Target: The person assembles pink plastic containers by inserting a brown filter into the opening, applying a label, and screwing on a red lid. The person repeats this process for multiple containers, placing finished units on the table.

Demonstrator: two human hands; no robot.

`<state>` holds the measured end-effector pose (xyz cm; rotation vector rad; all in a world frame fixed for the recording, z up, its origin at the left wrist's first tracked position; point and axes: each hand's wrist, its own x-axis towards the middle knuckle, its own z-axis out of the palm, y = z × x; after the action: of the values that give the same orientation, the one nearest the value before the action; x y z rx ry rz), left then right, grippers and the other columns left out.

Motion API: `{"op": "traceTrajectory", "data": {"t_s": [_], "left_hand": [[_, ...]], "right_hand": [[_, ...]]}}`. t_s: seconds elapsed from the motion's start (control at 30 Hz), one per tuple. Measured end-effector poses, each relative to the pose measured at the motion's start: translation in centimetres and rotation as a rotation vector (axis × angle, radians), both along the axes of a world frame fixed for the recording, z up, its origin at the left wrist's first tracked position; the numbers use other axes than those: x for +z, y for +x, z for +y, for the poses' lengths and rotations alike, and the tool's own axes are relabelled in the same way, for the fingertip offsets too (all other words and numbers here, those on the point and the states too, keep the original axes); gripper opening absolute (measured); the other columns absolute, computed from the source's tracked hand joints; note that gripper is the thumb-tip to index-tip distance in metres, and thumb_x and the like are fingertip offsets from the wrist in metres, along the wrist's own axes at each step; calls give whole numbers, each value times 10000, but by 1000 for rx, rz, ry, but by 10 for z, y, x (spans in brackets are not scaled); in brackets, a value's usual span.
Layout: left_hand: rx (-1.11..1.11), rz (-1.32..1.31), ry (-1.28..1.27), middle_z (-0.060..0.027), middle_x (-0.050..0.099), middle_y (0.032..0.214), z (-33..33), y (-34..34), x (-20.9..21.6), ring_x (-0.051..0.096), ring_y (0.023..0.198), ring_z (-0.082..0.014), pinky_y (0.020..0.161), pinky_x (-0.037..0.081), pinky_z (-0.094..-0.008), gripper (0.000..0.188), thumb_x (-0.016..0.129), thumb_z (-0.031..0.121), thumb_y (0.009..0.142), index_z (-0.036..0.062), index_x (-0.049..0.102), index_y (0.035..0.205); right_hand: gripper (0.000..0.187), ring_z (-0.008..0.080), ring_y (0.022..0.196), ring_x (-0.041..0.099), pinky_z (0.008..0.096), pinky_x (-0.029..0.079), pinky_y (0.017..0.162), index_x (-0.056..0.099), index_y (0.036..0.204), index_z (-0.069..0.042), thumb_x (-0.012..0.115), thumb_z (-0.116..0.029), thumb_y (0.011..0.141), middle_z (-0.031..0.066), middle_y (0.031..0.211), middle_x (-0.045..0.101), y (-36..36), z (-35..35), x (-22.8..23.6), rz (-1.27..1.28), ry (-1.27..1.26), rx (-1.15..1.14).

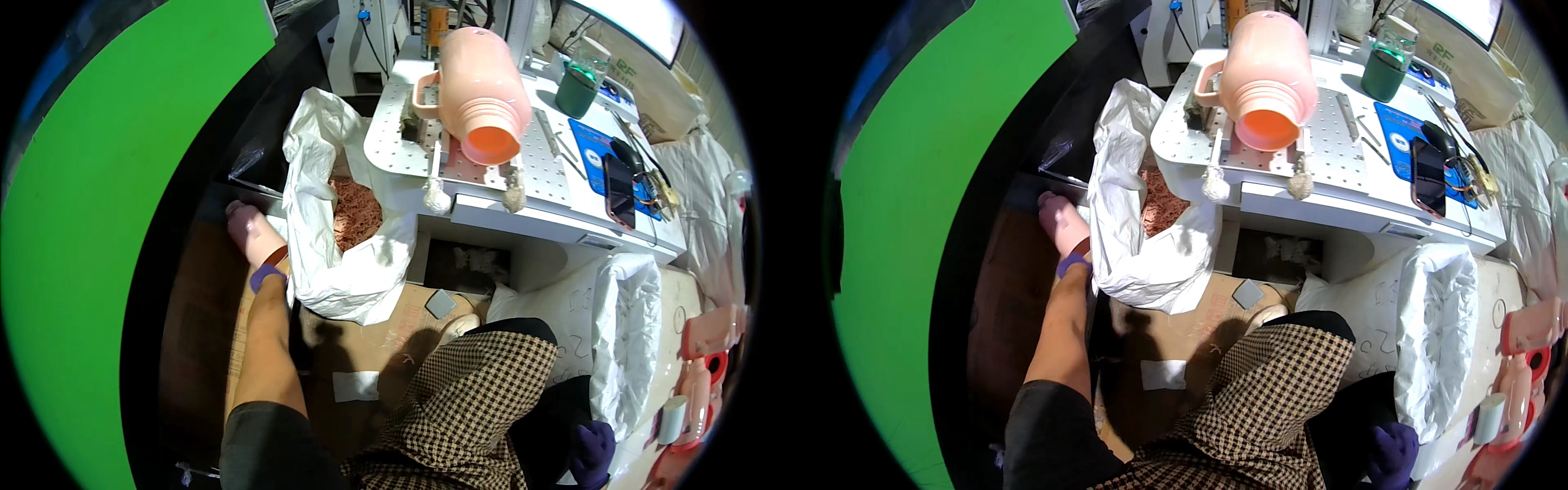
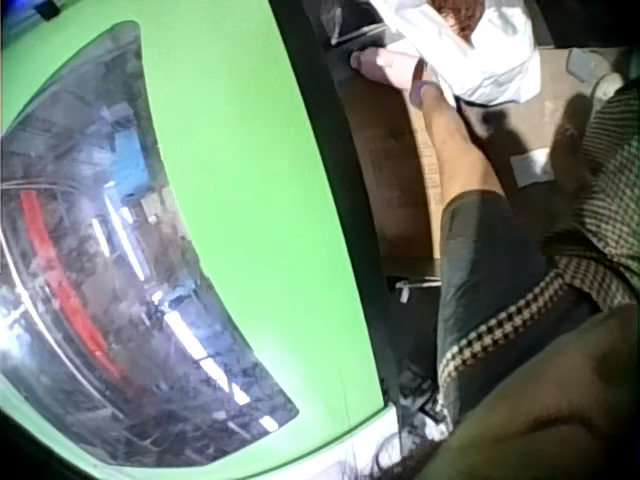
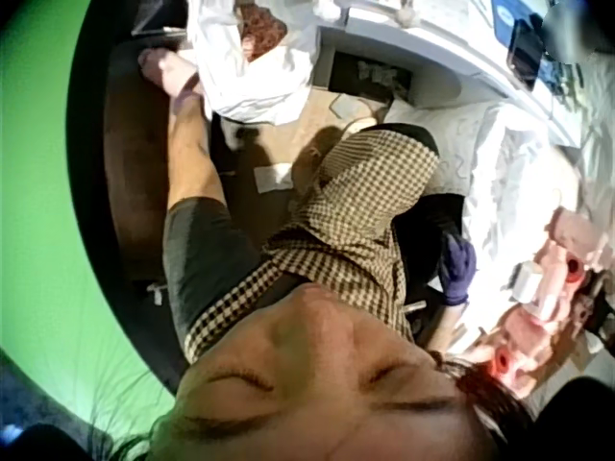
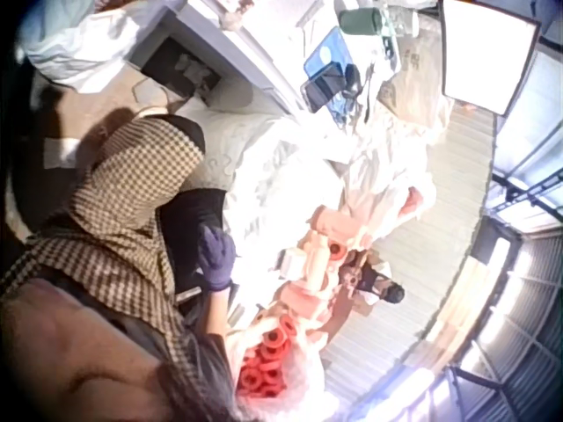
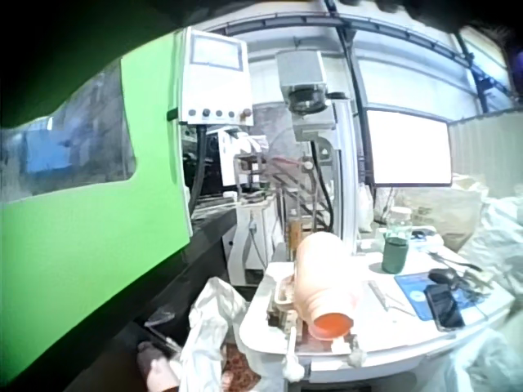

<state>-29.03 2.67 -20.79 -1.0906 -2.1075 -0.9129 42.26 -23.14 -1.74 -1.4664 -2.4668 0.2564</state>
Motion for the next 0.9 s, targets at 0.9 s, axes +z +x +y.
{"op": "traceTrajectory", "data": {"t_s": [0.9], "left_hand": [[-222,-1264,446,-32,565,825,-293,26,-93,563,767,-188,725,499,-336,188,630,238,1021,61,604,961]], "right_hand": [[365,321,859,644,408,510,779,724,1069,-81,701,-13,710,104,939,674,-22,-40,-29,474,89,23]]}}
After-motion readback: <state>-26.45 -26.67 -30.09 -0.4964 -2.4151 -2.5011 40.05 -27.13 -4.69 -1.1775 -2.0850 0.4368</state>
